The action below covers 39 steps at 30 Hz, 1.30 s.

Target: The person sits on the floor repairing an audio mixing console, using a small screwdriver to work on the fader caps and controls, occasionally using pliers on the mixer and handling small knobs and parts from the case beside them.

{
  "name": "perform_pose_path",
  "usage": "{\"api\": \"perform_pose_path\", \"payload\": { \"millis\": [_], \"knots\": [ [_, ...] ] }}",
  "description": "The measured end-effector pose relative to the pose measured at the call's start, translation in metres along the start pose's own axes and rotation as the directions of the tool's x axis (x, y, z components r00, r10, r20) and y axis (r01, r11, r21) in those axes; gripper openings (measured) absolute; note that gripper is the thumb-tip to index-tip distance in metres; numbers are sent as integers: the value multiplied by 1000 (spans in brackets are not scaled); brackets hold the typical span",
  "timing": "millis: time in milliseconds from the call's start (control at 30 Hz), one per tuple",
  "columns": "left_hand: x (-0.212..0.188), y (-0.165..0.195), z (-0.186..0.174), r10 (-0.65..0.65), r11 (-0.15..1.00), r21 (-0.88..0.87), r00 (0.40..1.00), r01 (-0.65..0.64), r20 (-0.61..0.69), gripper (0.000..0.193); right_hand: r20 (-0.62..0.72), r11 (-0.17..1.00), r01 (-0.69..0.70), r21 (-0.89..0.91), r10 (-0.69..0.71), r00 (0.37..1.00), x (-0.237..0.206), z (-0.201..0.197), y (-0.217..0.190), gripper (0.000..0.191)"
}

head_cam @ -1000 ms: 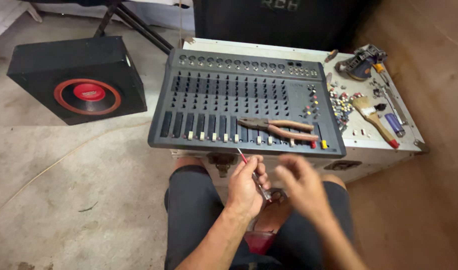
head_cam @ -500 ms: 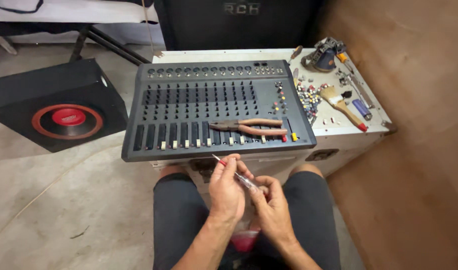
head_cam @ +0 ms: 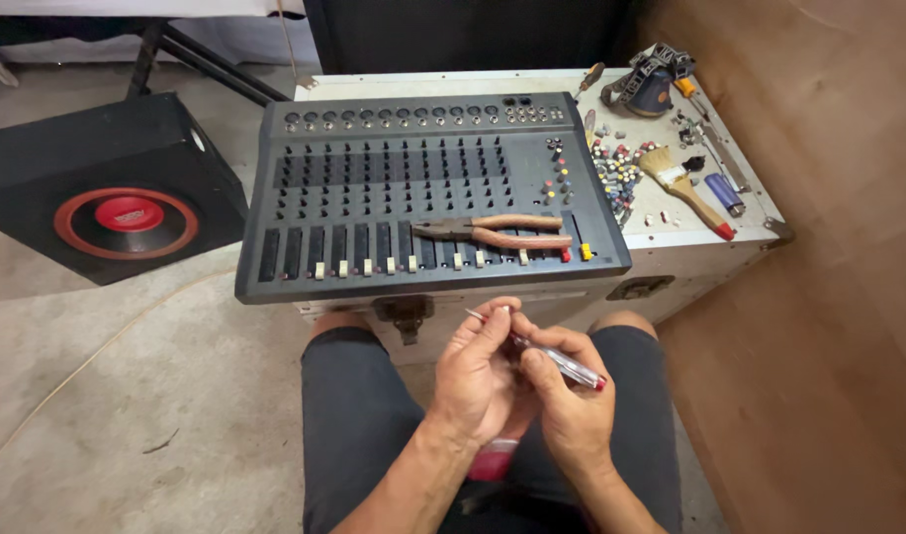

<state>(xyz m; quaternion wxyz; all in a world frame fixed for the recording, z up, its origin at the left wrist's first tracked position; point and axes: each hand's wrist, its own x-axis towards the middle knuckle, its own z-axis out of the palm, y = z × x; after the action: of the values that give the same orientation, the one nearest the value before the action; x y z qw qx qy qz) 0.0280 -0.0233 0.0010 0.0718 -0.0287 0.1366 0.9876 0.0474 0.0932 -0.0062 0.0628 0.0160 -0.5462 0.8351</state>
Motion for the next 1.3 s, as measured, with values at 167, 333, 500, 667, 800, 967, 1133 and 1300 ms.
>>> {"api": "perform_pose_path", "payload": {
  "millis": [167, 333, 500, 667, 800, 967, 1133, 1300],
  "knots": [
    [-11, 0, 15, -29, 1000, -2, 995, 29, 97, 16, 15, 990, 135, 51, -136, 991, -8, -12, -7, 14],
    [-18, 1, 24, -6, 998, 61, 987, -4, 159, 15, 51, 972, 108, 210, -121, 991, -6, -12, -16, 22],
    [-17, 13, 23, 15, 999, 28, 993, -19, 116, 15, 89, 979, 104, 173, -120, 989, -6, -4, -22, 31],
    [-12, 12, 20, 61, 996, 54, 997, -64, 50, 16, 11, 975, 222, 10, -222, 975, -12, -13, -19, 20],
    [-10, 10, 19, 89, 993, 71, 994, -94, 65, 14, 41, 932, 258, 253, -277, 960, -13, -19, -21, 15],
    [-14, 14, 19, 79, 991, 102, 991, -90, 104, 15, 17, 953, 217, 212, -225, 974, -16, -14, -29, 20],
    [-15, 12, 20, 69, 987, 133, 981, -94, 180, 14, 84, 948, 307, 81, -314, 946, -24, -6, -39, 20],
    [-16, 10, 19, 61, 987, 136, 975, -91, 215, 15, 119, 925, 379, -34, -373, 920, -24, -1, -51, 15]
  ]
}}
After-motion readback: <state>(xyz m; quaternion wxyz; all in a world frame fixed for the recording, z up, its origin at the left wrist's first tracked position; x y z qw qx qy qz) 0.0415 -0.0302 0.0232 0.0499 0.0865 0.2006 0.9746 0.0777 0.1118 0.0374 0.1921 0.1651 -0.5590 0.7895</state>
